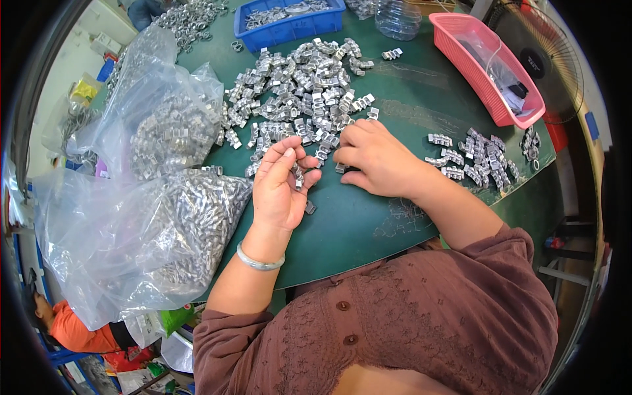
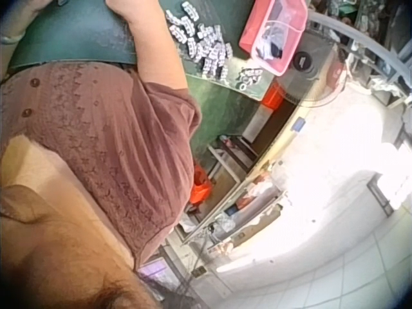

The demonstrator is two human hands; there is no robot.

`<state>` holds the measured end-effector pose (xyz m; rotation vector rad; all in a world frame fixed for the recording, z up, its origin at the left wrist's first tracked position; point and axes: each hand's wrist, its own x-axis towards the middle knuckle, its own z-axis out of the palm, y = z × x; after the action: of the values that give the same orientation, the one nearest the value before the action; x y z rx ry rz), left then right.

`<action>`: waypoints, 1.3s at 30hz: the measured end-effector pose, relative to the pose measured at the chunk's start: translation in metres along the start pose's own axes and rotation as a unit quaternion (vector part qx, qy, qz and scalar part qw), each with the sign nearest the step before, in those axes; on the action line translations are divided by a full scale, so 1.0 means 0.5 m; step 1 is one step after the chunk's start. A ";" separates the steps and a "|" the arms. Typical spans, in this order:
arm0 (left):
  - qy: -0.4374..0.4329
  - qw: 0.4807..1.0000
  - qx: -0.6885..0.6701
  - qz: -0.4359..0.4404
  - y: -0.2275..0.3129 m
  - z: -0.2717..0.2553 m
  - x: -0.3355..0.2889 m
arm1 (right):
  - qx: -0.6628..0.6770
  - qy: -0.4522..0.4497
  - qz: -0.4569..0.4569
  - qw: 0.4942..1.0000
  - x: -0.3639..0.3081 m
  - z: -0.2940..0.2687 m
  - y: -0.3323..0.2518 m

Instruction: The person assembles metal clips into strips by connecting individual pieces together by hand and places them on the table.

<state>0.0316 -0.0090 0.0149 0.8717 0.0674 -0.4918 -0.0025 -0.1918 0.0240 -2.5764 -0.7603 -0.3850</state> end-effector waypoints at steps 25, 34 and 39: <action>-0.070 0.994 0.061 -0.050 -0.006 0.002 -0.012 | 0.731 0.056 0.295 0.613 0.007 -0.007 0.011; -0.062 0.995 0.054 -0.051 -0.005 0.002 -0.010 | 0.704 0.029 0.303 0.642 0.005 -0.005 0.016; -0.074 0.994 0.055 -0.059 -0.009 0.002 -0.014 | 0.627 0.031 0.228 0.744 -0.002 -0.004 0.004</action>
<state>0.0232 -0.0093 0.0141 0.9395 -0.0445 -0.6736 -0.0024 -0.1948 0.0248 -1.3309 -0.1565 0.1909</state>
